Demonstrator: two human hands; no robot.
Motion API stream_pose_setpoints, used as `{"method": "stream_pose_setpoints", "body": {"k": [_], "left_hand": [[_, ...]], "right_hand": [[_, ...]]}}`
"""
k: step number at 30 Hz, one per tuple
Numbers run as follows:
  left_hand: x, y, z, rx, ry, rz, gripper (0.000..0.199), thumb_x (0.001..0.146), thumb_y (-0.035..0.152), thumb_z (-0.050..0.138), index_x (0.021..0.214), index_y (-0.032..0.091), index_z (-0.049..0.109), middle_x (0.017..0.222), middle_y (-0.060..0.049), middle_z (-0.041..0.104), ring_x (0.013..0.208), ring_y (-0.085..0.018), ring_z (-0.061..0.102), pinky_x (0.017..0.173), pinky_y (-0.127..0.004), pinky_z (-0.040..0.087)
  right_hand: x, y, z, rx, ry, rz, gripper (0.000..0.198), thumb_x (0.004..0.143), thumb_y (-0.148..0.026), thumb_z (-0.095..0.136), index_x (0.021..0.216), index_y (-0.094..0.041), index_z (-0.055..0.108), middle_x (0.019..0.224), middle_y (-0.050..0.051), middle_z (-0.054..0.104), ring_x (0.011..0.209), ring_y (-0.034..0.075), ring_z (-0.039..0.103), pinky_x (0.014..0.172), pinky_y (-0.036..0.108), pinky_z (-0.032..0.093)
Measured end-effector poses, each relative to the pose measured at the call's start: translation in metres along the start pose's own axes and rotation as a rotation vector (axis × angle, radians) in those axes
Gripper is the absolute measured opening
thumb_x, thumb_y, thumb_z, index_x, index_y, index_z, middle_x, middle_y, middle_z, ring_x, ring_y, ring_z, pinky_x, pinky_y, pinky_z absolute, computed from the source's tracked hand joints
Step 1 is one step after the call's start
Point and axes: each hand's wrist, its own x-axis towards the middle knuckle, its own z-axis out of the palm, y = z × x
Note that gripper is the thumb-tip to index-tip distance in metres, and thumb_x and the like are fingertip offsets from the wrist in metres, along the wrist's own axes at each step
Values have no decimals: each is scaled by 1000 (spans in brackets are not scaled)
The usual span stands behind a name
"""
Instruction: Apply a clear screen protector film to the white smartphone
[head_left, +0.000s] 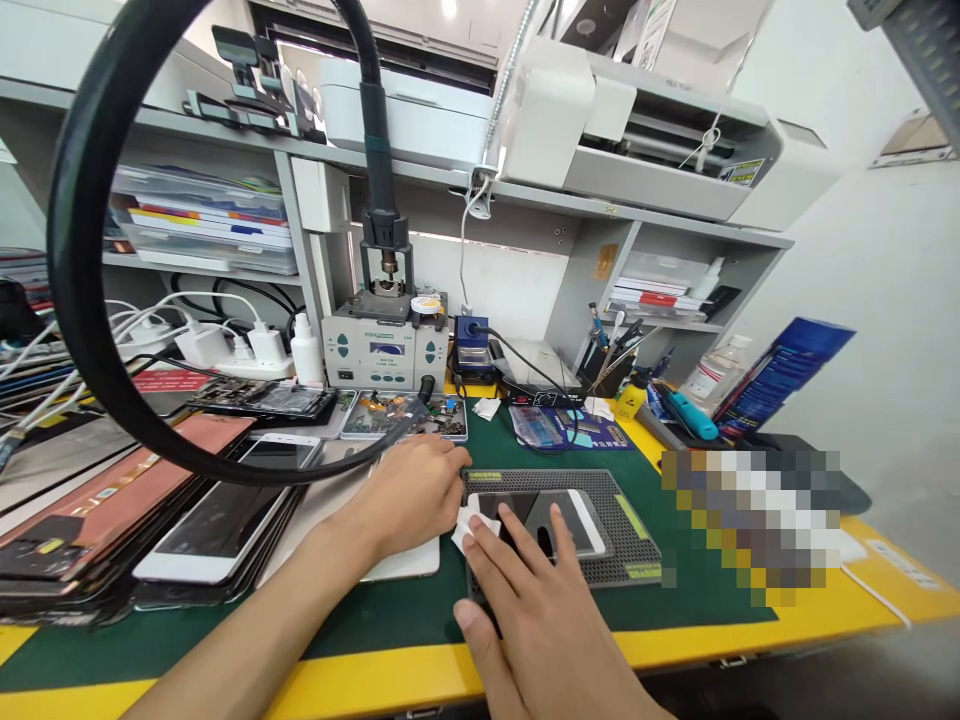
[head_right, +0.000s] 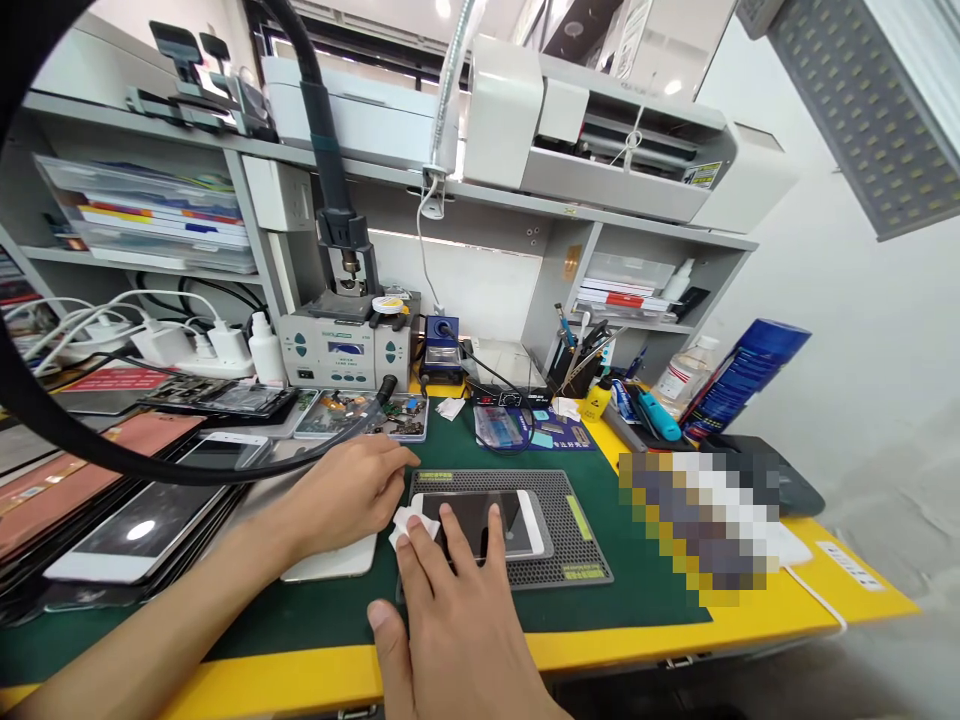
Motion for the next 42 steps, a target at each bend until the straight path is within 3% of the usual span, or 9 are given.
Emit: {"method": "stream_pose_setpoints", "body": {"k": [9, 18, 31, 42], "left_hand": [[-1, 0, 1, -20, 1, -1, 36, 92, 11, 42, 109, 15, 74, 102, -14, 77, 99, -32, 73, 89, -46, 58], [-1, 0, 1, -25, -13, -4, 37, 93, 11, 41, 110, 15, 73, 104, -14, 77, 101, -33, 73, 89, -49, 58], [-1, -2, 3, 3, -26, -2, 38, 94, 14, 39, 111, 18, 72, 106, -12, 77, 100, -30, 72, 88, -45, 58], [0, -2, 3, 20, -49, 2, 42, 98, 21, 34, 113, 19, 72, 104, -10, 78, 98, -28, 72, 84, -41, 56]], "right_hand": [[-8, 0, 4, 11, -5, -15, 59, 110, -52, 25, 154, -22, 50, 162, -2, 36, 151, 43, 31, 116, 82, 11], [-16, 11, 12, 2, 76, -17, 55, 109, -50, 29, 153, -24, 50, 160, -1, 41, 150, 43, 35, 114, 84, 12], [-32, 26, 4, -64, 100, 56, 51, 110, -47, 32, 151, -25, 53, 159, -2, 41, 148, 44, 37, 114, 84, 20], [-61, 54, -5, -270, 150, 115, 48, 109, -37, 36, 152, -23, 52, 159, 4, 41, 145, 44, 42, 109, 85, 31]]}}
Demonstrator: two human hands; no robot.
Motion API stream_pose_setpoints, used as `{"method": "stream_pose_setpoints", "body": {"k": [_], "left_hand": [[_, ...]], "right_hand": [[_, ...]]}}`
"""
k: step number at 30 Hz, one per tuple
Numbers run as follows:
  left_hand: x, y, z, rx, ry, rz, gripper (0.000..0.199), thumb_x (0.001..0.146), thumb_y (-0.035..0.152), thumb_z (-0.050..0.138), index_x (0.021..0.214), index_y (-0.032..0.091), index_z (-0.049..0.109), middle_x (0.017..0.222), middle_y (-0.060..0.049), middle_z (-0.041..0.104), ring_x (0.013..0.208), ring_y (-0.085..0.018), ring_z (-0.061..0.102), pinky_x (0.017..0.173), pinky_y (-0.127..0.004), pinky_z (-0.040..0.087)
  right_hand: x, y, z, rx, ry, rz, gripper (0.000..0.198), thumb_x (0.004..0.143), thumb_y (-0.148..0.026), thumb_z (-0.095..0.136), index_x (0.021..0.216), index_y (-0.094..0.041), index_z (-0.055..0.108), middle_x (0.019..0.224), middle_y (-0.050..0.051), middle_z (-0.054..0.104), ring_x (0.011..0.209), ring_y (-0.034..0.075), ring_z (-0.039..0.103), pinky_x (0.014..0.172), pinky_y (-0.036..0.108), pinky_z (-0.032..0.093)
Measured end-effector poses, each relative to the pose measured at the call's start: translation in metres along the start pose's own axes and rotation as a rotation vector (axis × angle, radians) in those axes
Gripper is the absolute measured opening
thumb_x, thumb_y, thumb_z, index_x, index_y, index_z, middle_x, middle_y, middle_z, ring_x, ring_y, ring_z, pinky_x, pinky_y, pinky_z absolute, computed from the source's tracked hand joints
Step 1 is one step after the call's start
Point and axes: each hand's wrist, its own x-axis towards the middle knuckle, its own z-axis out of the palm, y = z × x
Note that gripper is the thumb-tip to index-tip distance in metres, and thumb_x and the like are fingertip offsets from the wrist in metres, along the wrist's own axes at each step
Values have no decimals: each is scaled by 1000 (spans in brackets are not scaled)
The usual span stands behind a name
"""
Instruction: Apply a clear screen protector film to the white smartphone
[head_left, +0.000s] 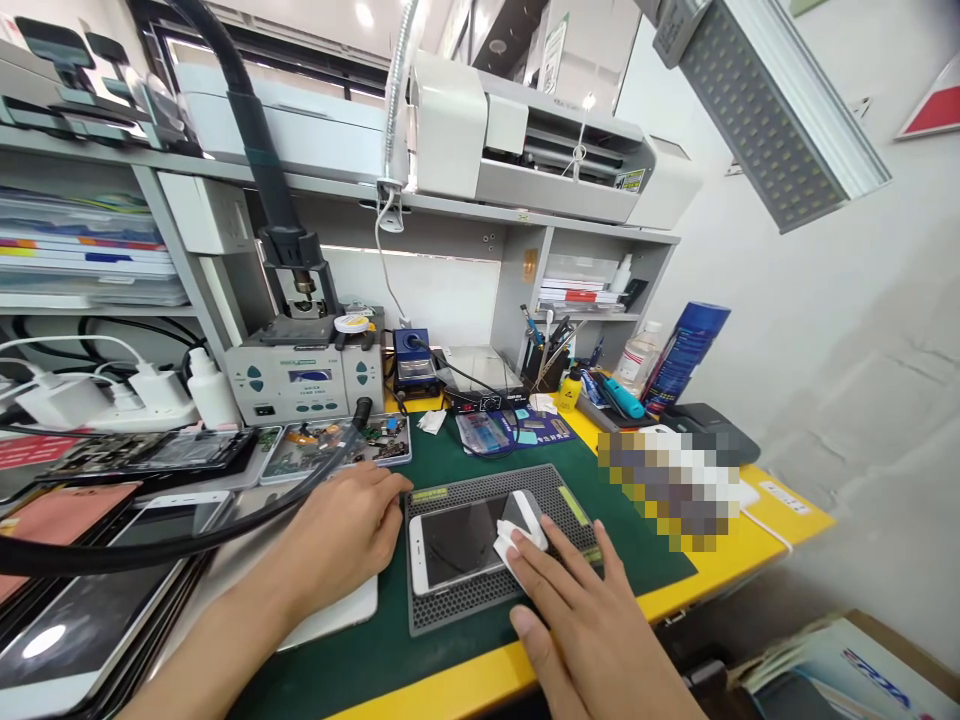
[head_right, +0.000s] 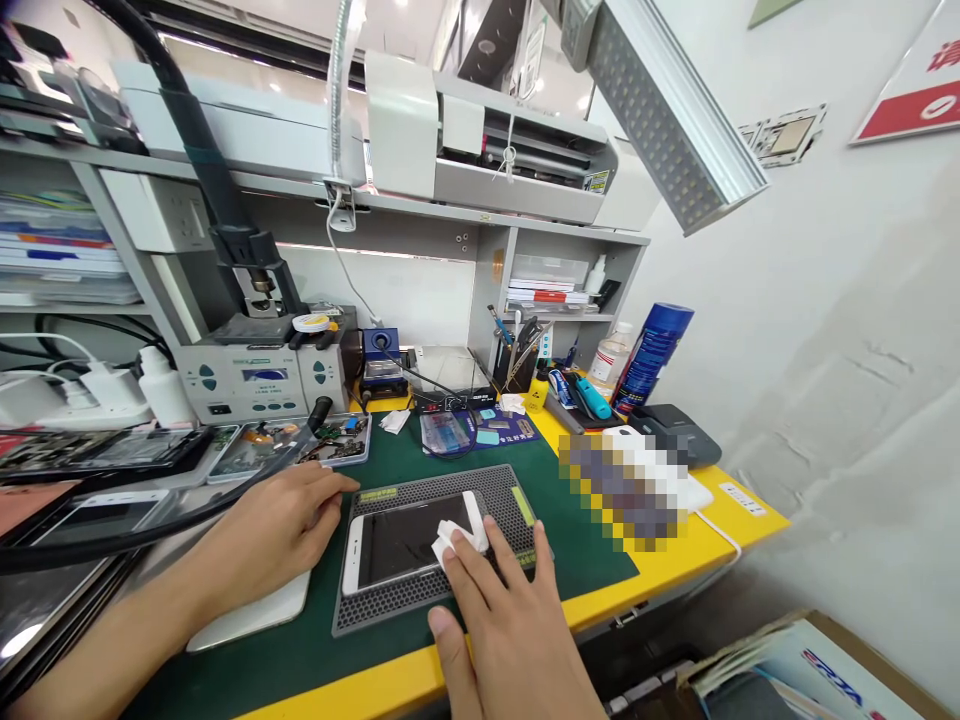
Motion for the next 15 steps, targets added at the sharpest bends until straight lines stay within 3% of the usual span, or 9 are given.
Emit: {"method": "stream_pose_setpoints", "body": {"k": [15], "left_hand": [[0, -1, 3, -31, -24, -9, 46, 99, 27, 29, 113, 19, 73, 104, -11, 77, 97, -30, 72, 87, -46, 56]], "right_hand": [[-10, 18, -2, -6, -2, 127, 49, 110, -37, 32, 151, -21, 53, 158, 5, 44, 148, 42, 38, 112, 82, 28]]}}
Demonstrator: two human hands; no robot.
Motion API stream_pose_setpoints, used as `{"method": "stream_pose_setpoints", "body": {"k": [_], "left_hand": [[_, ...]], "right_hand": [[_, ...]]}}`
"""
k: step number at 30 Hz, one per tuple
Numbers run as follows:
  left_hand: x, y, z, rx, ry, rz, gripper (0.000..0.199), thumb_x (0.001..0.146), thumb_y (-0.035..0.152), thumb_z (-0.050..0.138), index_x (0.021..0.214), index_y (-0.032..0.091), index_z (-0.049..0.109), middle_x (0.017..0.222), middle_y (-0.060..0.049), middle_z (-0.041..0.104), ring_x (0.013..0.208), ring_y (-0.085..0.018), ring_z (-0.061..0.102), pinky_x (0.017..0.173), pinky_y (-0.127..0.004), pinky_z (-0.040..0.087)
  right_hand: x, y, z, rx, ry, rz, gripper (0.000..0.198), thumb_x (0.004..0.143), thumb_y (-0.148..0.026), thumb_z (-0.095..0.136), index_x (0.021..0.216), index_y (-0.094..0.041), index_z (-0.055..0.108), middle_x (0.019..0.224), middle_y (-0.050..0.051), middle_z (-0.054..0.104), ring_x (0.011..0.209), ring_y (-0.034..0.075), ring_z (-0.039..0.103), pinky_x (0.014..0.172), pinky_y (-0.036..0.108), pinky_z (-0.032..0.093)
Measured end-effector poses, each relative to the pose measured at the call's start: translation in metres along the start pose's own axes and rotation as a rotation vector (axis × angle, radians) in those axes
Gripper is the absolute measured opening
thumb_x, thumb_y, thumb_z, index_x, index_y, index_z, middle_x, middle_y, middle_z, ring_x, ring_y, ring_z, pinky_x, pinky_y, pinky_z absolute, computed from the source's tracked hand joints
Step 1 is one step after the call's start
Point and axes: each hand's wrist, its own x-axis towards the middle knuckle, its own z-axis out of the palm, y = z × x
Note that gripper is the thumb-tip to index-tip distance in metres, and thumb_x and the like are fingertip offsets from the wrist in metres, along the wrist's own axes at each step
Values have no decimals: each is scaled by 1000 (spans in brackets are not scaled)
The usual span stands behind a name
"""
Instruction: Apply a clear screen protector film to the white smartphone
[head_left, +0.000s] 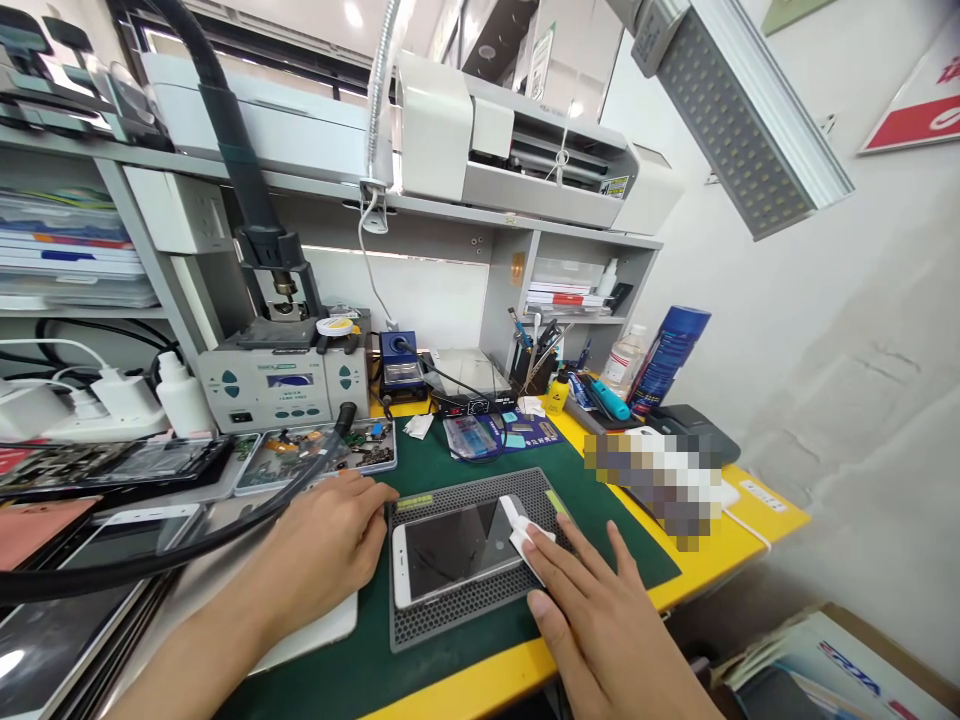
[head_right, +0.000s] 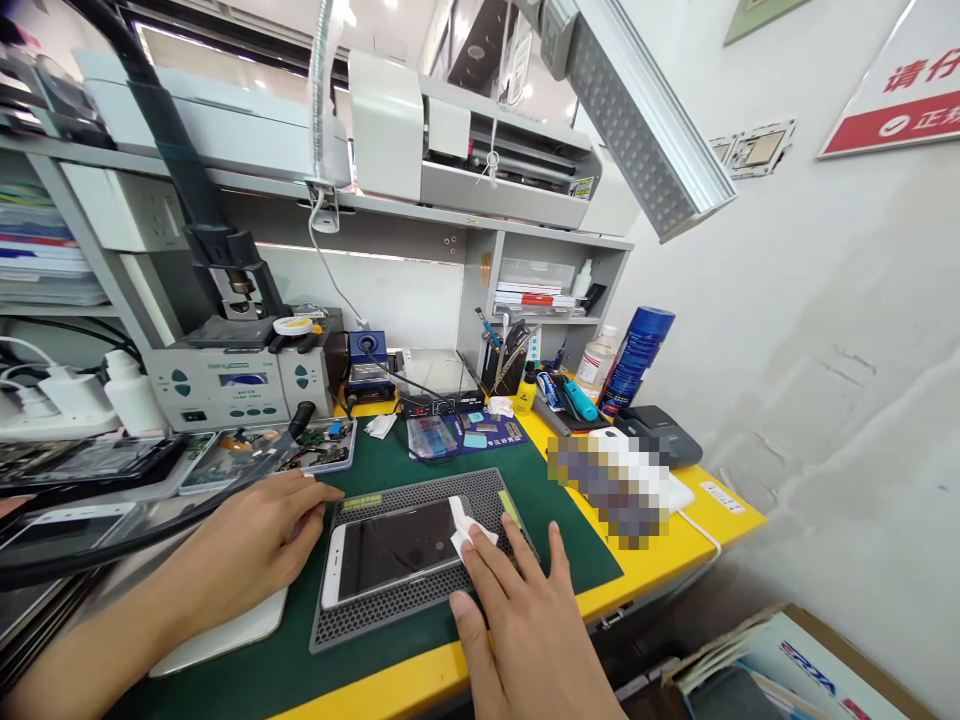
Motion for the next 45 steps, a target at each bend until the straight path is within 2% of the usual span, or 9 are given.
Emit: {"method": "stream_pose_setpoints", "body": {"k": [10, 15, 23, 30, 35, 41, 45], "left_hand": [[-1, -8, 12, -12, 87, 30, 41, 100, 28, 33, 110, 23, 73, 105, -7, 78, 99, -29, 73, 90, -43, 52], [-2, -9, 15, -25, 86, 30, 41, 100, 28, 33, 108, 24, 73, 103, -7, 77, 99, -29, 71, 84, -42, 52], [-2, -8, 14, -35, 78, 16, 40, 99, 27, 33, 107, 25, 72, 103, -6, 77, 99, -29, 70, 81, -40, 51], [-1, -5, 11, -36, 42, 12, 42, 101, 28, 31, 110, 23, 72, 106, -8, 76, 101, -30, 70, 82, -42, 51], [-2, -3, 9, -23, 21, -5, 42, 100, 28, 30, 107, 23, 71, 108, -9, 76, 100, -30, 70, 82, -43, 51], [0, 0, 6, -29, 19, -4, 40, 100, 27, 29, 89, 24, 68, 107, -9, 75, 101, -31, 70, 83, -44, 51], [0, 0, 7, -31, 42, 8, 41, 99, 25, 31, 102, 22, 71, 106, -10, 76, 100, -31, 71, 83, -45, 52]], "right_hand": [[23, -4, -5, 119, -46, 75, 55, 111, -45, 26, 158, -23, 43, 164, -2, 36, 155, 38, 24, 122, 76, 18], [34, -7, -9, 121, -60, 100, 55, 111, -43, 23, 157, -22, 44, 164, -2, 37, 154, 37, 28, 122, 75, 15], [46, -9, -10, 145, -48, 111, 54, 110, -42, 26, 156, -22, 47, 162, 1, 43, 153, 38, 31, 122, 75, 15], [48, -12, -6, 222, -27, 122, 54, 111, -46, 26, 156, -25, 47, 162, -1, 43, 154, 35, 31, 124, 73, 9], [49, -22, -5, 234, -45, 94, 56, 111, -47, 23, 155, -25, 48, 163, -2, 42, 155, 34, 29, 125, 70, 5], [54, -38, -7, 249, -74, 40, 58, 111, -47, 22, 157, -21, 46, 164, 0, 40, 156, 35, 25, 124, 72, 3], [57, -50, -9, 261, -81, -13, 58, 110, -45, 24, 155, -18, 48, 164, 2, 41, 155, 37, 26, 124, 73, 2]]}}
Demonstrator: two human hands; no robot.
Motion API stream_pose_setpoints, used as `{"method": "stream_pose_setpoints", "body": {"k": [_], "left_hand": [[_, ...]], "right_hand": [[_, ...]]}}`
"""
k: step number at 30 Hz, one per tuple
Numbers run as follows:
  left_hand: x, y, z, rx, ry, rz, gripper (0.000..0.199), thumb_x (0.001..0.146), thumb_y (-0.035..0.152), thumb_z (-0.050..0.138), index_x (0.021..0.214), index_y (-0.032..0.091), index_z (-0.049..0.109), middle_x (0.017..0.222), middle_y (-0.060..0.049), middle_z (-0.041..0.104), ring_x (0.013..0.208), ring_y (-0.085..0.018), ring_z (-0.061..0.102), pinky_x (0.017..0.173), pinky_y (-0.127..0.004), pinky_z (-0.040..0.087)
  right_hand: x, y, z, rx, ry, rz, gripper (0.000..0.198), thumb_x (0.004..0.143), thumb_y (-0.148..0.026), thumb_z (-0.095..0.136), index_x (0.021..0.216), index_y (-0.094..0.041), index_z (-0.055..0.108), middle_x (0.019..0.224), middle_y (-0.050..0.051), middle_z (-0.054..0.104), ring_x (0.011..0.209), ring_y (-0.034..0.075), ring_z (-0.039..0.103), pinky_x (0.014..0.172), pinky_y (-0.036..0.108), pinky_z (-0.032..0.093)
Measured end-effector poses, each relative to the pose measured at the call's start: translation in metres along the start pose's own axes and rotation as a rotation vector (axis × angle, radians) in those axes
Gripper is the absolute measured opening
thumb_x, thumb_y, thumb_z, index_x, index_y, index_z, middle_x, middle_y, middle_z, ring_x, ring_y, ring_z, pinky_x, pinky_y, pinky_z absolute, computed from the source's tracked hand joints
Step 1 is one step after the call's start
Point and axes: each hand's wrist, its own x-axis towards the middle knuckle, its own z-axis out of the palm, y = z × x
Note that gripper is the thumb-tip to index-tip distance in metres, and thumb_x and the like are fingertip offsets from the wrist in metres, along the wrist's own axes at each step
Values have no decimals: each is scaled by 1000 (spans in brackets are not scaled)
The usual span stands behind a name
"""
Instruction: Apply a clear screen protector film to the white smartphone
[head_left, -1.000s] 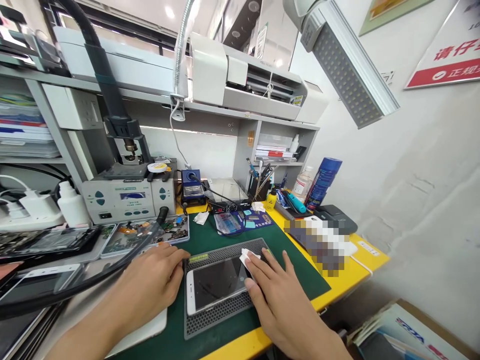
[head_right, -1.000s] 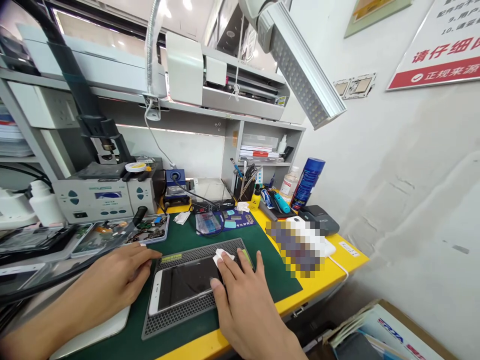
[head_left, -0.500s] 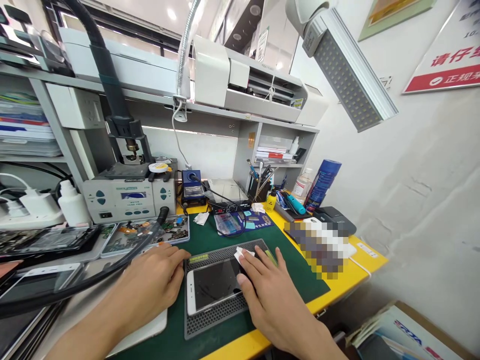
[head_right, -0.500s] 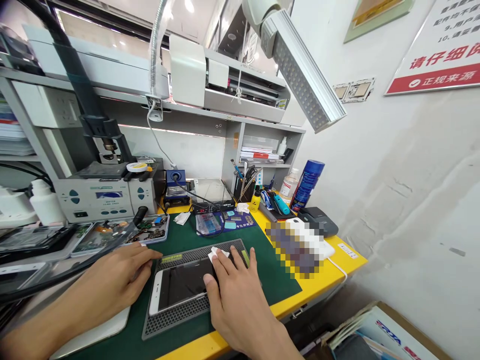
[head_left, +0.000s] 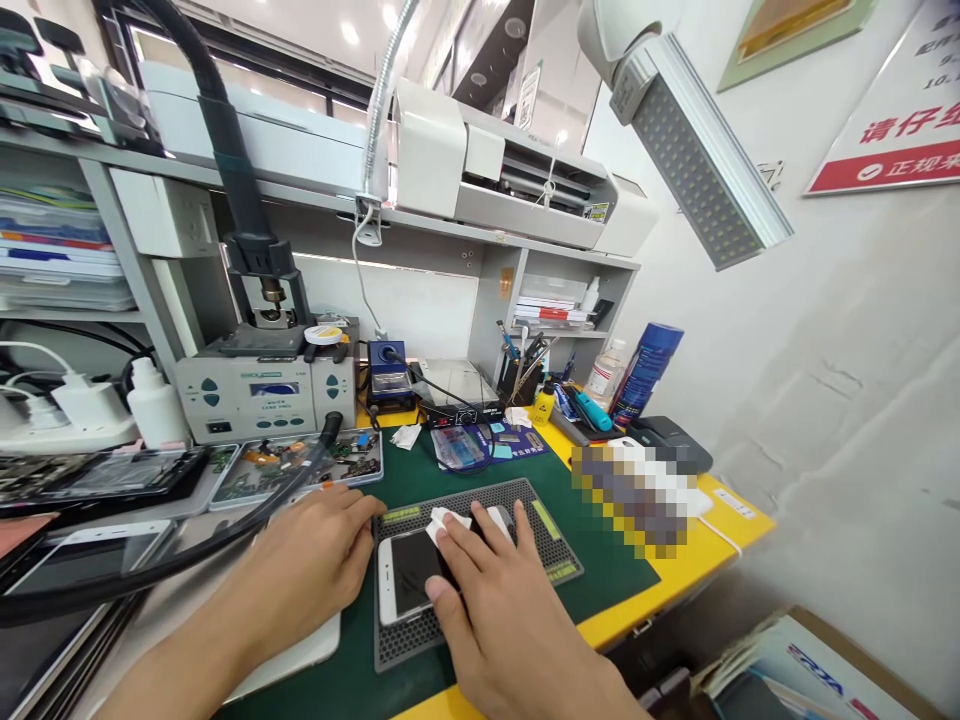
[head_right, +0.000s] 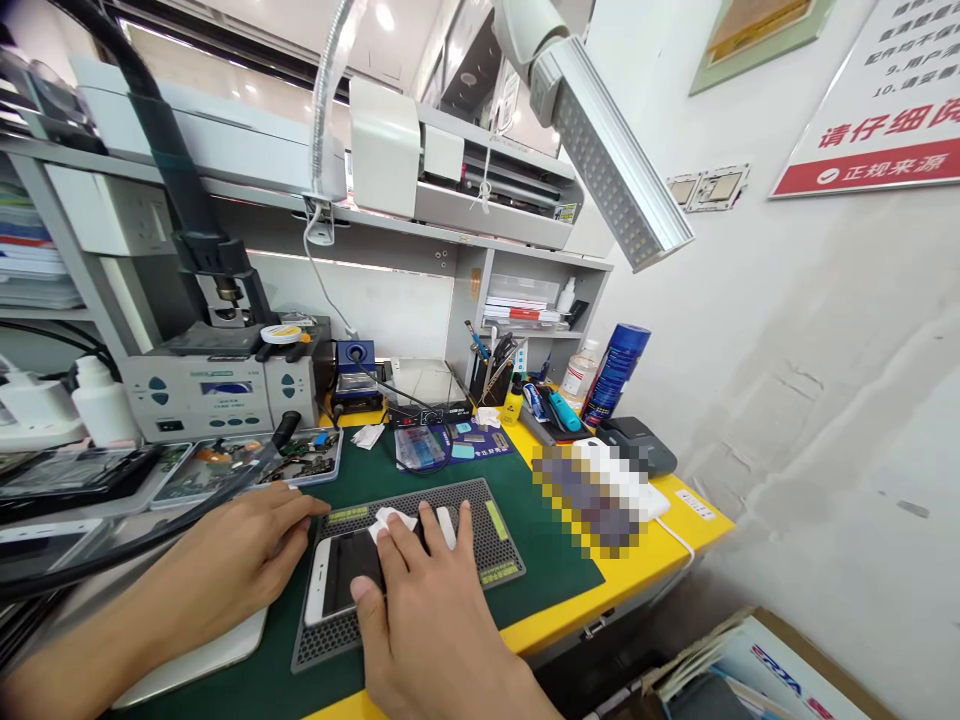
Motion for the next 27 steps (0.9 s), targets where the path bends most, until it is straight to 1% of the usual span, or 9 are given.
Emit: {"method": "stream_pose_setpoints", "body": {"k": [3, 5, 8, 13, 20, 27], "left_hand": [[0, 1, -1, 4, 6, 2, 41, 98, 21, 32, 110, 20, 71, 105, -11, 76, 98, -31, 71, 83, -46, 54], [-1, 3, -3, 1, 9, 9, 41, 97, 18, 33, 109, 19, 72, 103, -12, 76, 98, -32, 72, 85, -48, 55], [-1, 5, -7, -6, 16, 19, 39, 95, 15, 36, 108, 18, 72, 103, -13, 76, 100, -32, 72, 89, -49, 55], [-1, 7, -13, 5, 10, -6, 36, 92, 11, 41, 107, 17, 73, 102, -13, 77, 100, -31, 72, 90, -46, 56], [-2, 7, -14, -1, 23, -10, 34, 90, 10, 44, 107, 16, 73, 100, -13, 77, 98, -31, 73, 89, -45, 56], [-1, 5, -14, -3, 37, -23, 34, 90, 10, 45, 108, 16, 74, 100, -12, 78, 99, -29, 72, 88, -41, 56]], "right_hand": [[3, -9, 2, 14, -14, -55, 58, 110, -45, 25, 155, -17, 48, 163, 5, 42, 154, 39, 27, 122, 74, 2], [5, -14, 4, 18, -23, -79, 58, 110, -44, 26, 155, -16, 47, 162, 6, 43, 154, 40, 27, 122, 75, 2], [9, -18, 7, 15, -26, -91, 57, 110, -44, 26, 154, -18, 49, 162, 4, 43, 154, 39, 27, 122, 76, 3], [15, -23, 10, 16, -38, -125, 57, 110, -46, 23, 155, -20, 48, 162, 2, 41, 155, 37, 26, 123, 75, 0], [22, -29, 12, 64, -72, -153, 60, 110, -49, 21, 157, -20, 44, 163, 1, 39, 155, 37, 25, 123, 74, -3], [26, -29, 17, 142, -65, -203, 60, 110, -52, 22, 156, -22, 46, 162, 2, 41, 154, 40, 27, 121, 76, -4]]}}
